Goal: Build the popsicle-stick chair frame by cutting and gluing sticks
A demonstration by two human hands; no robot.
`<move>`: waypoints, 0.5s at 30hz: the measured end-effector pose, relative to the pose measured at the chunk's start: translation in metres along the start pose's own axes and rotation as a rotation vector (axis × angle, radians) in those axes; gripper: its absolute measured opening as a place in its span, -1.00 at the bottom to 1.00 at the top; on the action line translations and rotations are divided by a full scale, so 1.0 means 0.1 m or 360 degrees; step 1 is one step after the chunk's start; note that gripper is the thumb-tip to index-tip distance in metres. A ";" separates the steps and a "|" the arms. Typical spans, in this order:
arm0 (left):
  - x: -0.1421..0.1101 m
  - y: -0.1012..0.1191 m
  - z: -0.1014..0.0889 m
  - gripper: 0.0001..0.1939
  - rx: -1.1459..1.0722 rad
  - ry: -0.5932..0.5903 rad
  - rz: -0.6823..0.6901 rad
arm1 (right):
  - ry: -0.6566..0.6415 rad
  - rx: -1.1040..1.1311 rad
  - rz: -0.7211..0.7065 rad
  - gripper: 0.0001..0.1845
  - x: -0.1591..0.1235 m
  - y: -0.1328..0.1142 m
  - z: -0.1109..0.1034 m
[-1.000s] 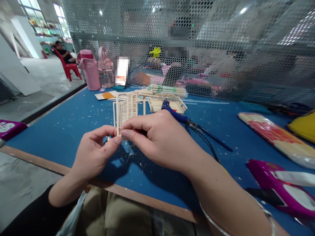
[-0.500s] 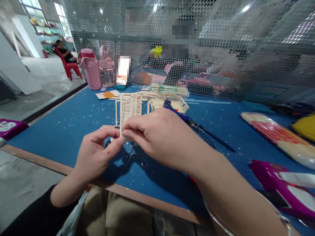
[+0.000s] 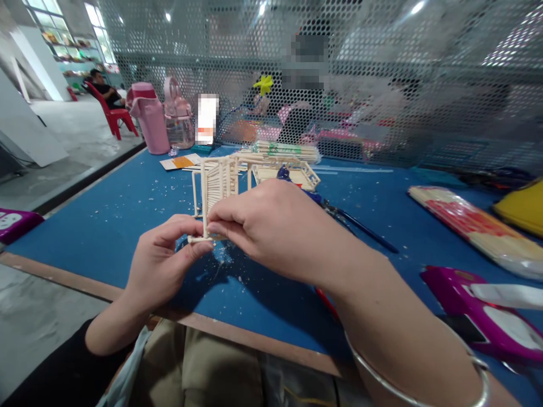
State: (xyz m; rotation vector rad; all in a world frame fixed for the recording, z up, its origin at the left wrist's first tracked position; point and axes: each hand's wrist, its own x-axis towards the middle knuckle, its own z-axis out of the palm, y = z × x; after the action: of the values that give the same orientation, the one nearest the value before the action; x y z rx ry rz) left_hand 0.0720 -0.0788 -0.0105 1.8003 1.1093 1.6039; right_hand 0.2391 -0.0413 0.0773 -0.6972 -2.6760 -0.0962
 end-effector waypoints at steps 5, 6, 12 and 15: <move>-0.02 -0.01 0.00 -0.97 0.0023 0.0038 -0.0004 | 0.0019 0.0036 -0.0051 -0.78 0.00 -0.01 0.00; -0.01 -0.01 -0.01 -0.96 0.0022 0.0044 -0.0003 | 0.0010 0.0046 -0.0052 -0.79 0.00 -0.01 -0.01; -0.01 -0.01 0.01 -0.95 0.0023 0.0069 0.0006 | -0.0093 0.0129 -0.0030 -0.79 0.01 -0.03 -0.06; -0.01 0.00 0.02 -0.96 0.0027 0.0058 0.0005 | -0.0110 0.0176 0.0030 -0.79 0.02 -0.02 -0.08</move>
State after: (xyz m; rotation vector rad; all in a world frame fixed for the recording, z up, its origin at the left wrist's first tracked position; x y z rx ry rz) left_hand 0.0734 -0.0789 -0.0113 1.7911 1.1404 1.6397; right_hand 0.2391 -0.0435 0.0853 -0.7026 -2.7155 0.0816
